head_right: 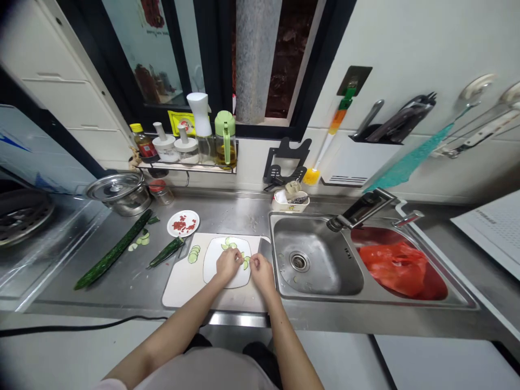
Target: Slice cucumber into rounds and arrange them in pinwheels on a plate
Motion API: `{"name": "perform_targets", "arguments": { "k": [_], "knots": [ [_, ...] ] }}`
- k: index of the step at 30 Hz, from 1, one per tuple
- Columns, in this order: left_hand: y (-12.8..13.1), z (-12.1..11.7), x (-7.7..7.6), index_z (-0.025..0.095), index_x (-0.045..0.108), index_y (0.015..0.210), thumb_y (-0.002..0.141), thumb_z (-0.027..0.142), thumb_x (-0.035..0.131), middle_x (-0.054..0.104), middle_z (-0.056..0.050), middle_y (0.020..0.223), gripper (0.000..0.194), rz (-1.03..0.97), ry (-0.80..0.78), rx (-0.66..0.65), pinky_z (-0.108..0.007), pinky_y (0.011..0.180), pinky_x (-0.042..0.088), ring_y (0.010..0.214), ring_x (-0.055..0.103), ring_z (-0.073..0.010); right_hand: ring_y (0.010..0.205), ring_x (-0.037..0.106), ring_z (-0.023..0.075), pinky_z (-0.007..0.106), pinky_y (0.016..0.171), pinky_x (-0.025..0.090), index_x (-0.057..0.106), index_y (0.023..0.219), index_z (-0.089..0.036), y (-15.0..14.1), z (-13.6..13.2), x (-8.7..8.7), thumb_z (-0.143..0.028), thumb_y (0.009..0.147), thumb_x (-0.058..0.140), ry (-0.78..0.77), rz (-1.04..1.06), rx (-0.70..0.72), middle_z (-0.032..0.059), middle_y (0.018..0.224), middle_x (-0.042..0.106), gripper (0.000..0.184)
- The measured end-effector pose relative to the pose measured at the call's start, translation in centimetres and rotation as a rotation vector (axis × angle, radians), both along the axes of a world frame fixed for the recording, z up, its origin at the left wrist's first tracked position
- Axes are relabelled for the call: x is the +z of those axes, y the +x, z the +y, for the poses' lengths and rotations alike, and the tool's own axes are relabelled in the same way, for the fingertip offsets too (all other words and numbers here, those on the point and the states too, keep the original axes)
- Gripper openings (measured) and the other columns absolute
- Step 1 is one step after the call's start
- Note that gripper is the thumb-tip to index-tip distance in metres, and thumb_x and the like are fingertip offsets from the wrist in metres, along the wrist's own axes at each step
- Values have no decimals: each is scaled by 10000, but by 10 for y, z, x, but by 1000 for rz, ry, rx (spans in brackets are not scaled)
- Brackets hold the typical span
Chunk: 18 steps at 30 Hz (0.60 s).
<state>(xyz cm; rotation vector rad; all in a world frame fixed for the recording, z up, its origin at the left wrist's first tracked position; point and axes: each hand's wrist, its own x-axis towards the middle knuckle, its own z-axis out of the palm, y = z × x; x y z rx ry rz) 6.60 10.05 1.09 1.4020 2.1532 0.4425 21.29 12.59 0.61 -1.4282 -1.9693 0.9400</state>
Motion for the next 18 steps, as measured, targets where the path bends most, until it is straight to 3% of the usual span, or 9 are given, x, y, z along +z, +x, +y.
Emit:
{"name": "perform_targets", "arguments": {
  "k": [18],
  "knots": [
    [0, -5, 8, 229, 682, 878, 847, 309, 576, 666, -47, 975, 136, -38, 45, 34, -260, 729, 407, 949, 590, -191, 624, 548, 166, 257, 612, 420, 596, 834, -197, -2, -12, 7, -402, 804, 447, -15, 61, -39, 16, 656, 595, 256]
  ]
}}
